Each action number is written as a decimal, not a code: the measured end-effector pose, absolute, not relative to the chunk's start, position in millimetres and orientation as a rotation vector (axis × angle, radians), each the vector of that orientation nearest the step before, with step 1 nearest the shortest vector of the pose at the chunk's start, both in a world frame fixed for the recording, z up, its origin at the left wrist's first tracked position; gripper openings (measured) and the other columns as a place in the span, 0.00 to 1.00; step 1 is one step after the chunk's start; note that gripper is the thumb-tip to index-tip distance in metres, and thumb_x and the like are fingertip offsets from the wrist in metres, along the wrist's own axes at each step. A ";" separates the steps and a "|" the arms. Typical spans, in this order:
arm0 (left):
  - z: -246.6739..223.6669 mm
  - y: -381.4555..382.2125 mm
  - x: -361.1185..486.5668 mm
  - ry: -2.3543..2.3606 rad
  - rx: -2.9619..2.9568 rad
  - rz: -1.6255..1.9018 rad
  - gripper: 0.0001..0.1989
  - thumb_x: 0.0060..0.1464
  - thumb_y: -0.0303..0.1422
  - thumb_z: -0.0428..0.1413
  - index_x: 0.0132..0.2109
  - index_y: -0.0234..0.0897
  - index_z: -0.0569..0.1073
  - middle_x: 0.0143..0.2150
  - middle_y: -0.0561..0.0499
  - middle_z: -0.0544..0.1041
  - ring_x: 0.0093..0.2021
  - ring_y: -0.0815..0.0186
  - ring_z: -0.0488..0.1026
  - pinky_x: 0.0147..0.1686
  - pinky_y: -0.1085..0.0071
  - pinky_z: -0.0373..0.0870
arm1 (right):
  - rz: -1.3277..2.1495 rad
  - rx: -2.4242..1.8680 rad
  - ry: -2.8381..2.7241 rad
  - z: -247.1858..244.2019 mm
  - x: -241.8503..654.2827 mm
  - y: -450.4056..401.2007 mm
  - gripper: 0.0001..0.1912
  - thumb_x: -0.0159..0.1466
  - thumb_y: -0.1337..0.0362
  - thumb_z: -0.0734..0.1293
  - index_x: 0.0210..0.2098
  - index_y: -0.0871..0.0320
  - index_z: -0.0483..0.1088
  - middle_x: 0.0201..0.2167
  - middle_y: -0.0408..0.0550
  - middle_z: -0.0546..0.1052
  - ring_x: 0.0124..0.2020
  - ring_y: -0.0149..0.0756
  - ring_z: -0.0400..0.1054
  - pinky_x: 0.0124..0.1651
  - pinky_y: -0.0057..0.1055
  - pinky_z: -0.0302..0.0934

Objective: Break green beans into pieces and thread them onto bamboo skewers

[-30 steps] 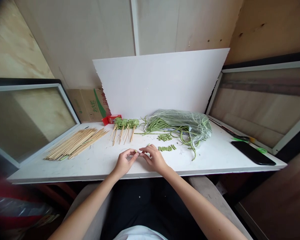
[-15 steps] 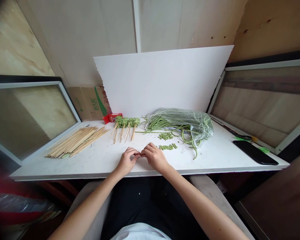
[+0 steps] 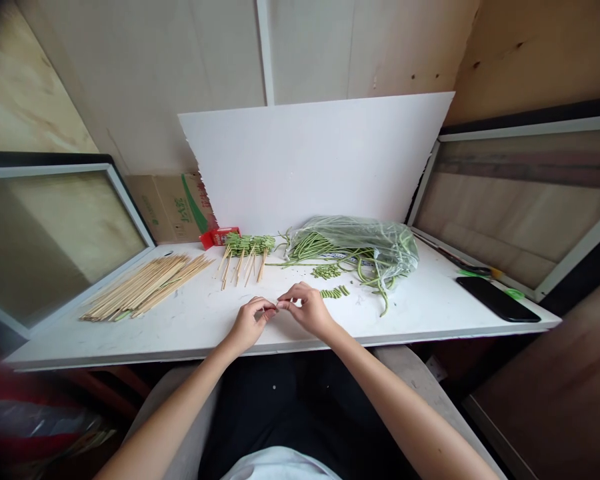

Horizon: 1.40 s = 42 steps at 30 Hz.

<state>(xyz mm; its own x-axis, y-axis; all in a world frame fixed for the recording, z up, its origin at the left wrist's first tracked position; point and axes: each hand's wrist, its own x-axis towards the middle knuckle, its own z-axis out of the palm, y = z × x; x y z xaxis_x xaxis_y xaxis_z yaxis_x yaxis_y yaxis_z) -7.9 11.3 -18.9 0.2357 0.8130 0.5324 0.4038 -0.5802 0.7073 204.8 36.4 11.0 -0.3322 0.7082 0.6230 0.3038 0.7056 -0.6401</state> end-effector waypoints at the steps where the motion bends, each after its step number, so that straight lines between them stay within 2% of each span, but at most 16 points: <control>1: -20.4 11.7 -7.6 1.129 2.082 1.288 0.07 0.65 0.32 0.59 0.40 0.38 0.81 0.38 0.46 0.81 0.44 0.59 0.75 0.46 0.64 0.71 | 0.476 -0.862 -1.907 11.2 215.8 46.5 0.11 0.67 0.53 0.74 0.37 0.52 0.84 0.34 0.52 0.83 0.36 0.43 0.73 0.38 0.36 0.65; 4: -24.1 11.5 -5.2 1.152 2.080 1.269 0.07 0.65 0.33 0.60 0.40 0.38 0.82 0.39 0.46 0.81 0.44 0.60 0.76 0.45 0.64 0.72 | 0.404 -1.160 -1.811 9.6 257.0 83.5 0.14 0.66 0.52 0.72 0.37 0.55 0.84 0.36 0.55 0.85 0.35 0.45 0.75 0.39 0.38 0.66; 6: -25.2 10.6 -3.4 1.144 2.091 1.259 0.07 0.65 0.33 0.60 0.39 0.38 0.81 0.38 0.46 0.82 0.43 0.60 0.76 0.45 0.64 0.72 | 0.375 -1.367 -1.712 7.8 283.8 108.3 0.15 0.64 0.52 0.71 0.36 0.57 0.84 0.33 0.55 0.85 0.31 0.45 0.75 0.36 0.37 0.65; 11: -24.8 9.2 -2.6 1.139 2.099 1.264 0.07 0.65 0.34 0.60 0.39 0.38 0.82 0.39 0.45 0.82 0.42 0.60 0.77 0.44 0.64 0.73 | 0.344 -1.634 -1.629 3.8 319.4 148.4 0.17 0.62 0.52 0.70 0.35 0.60 0.84 0.27 0.55 0.83 0.29 0.46 0.75 0.35 0.36 0.61; 14: -24.7 9.4 -3.3 1.148 2.067 1.262 0.08 0.66 0.35 0.59 0.41 0.38 0.82 0.40 0.45 0.82 0.42 0.60 0.78 0.42 0.65 0.74 | 0.332 -1.651 -1.589 3.4 324.7 150.9 0.25 0.67 0.47 0.65 0.31 0.61 0.83 0.26 0.56 0.83 0.29 0.46 0.74 0.36 0.37 0.60; 18: -26.2 10.4 -3.1 1.128 2.017 1.269 0.09 0.65 0.37 0.60 0.42 0.38 0.83 0.41 0.44 0.82 0.41 0.61 0.79 0.39 0.66 0.75 | 0.323 -1.472 -1.507 9.1 322.2 129.9 0.33 0.69 0.39 0.60 0.39 0.61 0.83 0.35 0.58 0.85 0.34 0.48 0.76 0.38 0.37 0.63; 20: -27.4 11.1 -2.9 1.130 1.988 1.276 0.10 0.64 0.38 0.62 0.41 0.38 0.83 0.41 0.44 0.82 0.40 0.61 0.80 0.38 0.66 0.77 | 0.359 -1.375 -1.566 15.1 314.1 112.2 0.35 0.70 0.37 0.59 0.41 0.61 0.82 0.35 0.58 0.85 0.33 0.47 0.75 0.38 0.37 0.63; 23: -27.9 11.9 -2.7 1.135 1.857 1.281 0.12 0.62 0.41 0.63 0.40 0.36 0.83 0.38 0.44 0.83 0.35 0.62 0.81 0.36 0.66 0.79 | 0.466 -1.230 -1.771 24.4 290.7 83.3 0.30 0.71 0.39 0.62 0.39 0.58 0.82 0.35 0.54 0.84 0.33 0.44 0.74 0.37 0.35 0.64; 25: -26.6 11.5 -2.2 1.126 1.725 1.285 0.15 0.60 0.43 0.65 0.40 0.34 0.82 0.35 0.44 0.83 0.33 0.61 0.82 0.36 0.65 0.81 | 0.614 -1.080 -1.940 27.8 269.4 64.9 0.25 0.70 0.42 0.65 0.41 0.56 0.82 0.37 0.52 0.85 0.35 0.42 0.75 0.37 0.34 0.65; 28: -23.5 9.3 0.5 1.099 1.591 1.318 0.17 0.57 0.45 0.67 0.41 0.33 0.81 0.37 0.42 0.84 0.36 0.57 0.84 0.39 0.63 0.82 | 0.650 -0.935 -2.104 25.7 236.3 41.5 0.19 0.65 0.46 0.73 0.45 0.53 0.82 0.42 0.51 0.84 0.38 0.42 0.75 0.40 0.34 0.66; 30: -22.5 7.1 4.2 1.078 1.530 1.336 0.18 0.55 0.46 0.68 0.41 0.34 0.81 0.40 0.41 0.85 0.39 0.56 0.85 0.40 0.64 0.83 | 0.620 -0.907 -2.189 20.5 218.9 30.8 0.16 0.64 0.50 0.75 0.45 0.52 0.82 0.39 0.50 0.84 0.37 0.42 0.75 0.41 0.34 0.65; 33: -23.8 4.8 10.1 1.079 1.429 1.322 0.20 0.53 0.48 0.69 0.41 0.33 0.80 0.38 0.42 0.85 0.37 0.58 0.84 0.38 0.64 0.83 | 0.557 -0.953 -2.213 11.1 205.7 24.8 0.08 0.67 0.58 0.73 0.42 0.52 0.83 0.35 0.48 0.84 0.34 0.39 0.74 0.40 0.33 0.64; 38: -19.9 16.8 -8.2 1.155 1.603 1.205 0.21 0.58 0.49 0.65 0.46 0.34 0.80 0.39 0.41 0.85 0.37 0.57 0.84 0.39 0.63 0.81 | 0.471 -1.012 -2.151 0.9 210.9 30.7 0.11 0.70 0.58 0.69 0.40 0.54 0.83 0.33 0.50 0.83 0.34 0.41 0.74 0.40 0.34 0.64; 42: -5.4 37.2 -80.0 1.717 2.042 1.265 0.13 0.63 0.42 0.59 0.47 0.38 0.81 0.46 0.42 0.84 0.41 0.57 0.81 0.47 0.61 0.77 | 0.614 -0.978 -2.073 -1.5 216.9 34.9 0.15 0.71 0.54 0.66 0.43 0.54 0.82 0.40 0.52 0.84 0.38 0.43 0.76 0.38 0.34 0.65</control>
<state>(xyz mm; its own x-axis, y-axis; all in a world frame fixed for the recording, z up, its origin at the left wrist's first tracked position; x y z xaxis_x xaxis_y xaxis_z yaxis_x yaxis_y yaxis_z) -80.0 37.2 -5.4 -0.0340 0.8776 0.4782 0.7169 -0.3120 0.6235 216.9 34.9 -1.5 -0.4265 0.7989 0.4241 0.4393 0.5928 -0.6750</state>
